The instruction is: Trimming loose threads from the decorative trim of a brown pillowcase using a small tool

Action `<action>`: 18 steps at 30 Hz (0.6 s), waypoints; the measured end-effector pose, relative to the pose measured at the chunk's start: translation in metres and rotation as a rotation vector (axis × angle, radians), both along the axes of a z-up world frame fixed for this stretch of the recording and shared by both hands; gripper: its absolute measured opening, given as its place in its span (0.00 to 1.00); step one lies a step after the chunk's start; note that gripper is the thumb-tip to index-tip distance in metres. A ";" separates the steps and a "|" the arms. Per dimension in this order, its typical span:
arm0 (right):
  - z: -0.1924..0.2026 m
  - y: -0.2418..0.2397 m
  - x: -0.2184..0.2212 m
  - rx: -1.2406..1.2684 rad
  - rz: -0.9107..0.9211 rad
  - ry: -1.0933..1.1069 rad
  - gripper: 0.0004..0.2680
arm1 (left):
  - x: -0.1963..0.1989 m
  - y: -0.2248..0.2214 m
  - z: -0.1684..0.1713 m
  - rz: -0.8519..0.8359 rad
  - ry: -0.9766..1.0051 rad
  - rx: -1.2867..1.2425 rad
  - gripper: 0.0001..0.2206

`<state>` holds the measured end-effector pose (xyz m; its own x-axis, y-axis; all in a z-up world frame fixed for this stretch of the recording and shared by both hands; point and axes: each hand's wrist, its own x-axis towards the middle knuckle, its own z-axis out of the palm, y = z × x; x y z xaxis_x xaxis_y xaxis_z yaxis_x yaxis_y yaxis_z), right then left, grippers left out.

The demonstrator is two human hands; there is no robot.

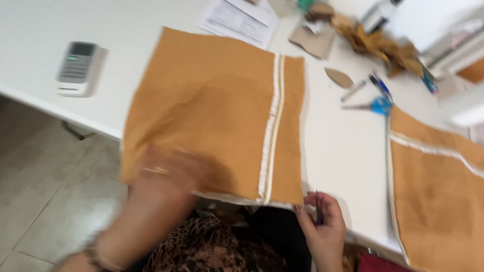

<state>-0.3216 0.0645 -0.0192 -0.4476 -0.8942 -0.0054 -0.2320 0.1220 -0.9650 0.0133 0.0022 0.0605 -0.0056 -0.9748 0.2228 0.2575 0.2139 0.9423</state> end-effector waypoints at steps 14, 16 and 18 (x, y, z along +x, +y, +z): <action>0.021 0.008 0.015 -0.236 -0.001 0.067 0.10 | -0.144 -0.013 -0.012 -0.079 -0.883 -0.898 0.04; 0.021 0.007 0.013 -0.246 -0.022 0.158 0.09 | -0.146 -0.011 -0.013 -0.075 -0.880 -0.890 0.05; 0.023 0.007 0.010 -0.253 -0.047 0.253 0.09 | -0.149 -0.008 -0.018 -0.074 -0.873 -0.883 0.05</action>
<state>-0.3112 0.0710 0.0033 -0.4474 -0.8312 0.3299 -0.4674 -0.0972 -0.8787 -0.1356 -0.0061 0.0421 -0.5304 -0.4840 0.6960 -0.3438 0.8733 0.3453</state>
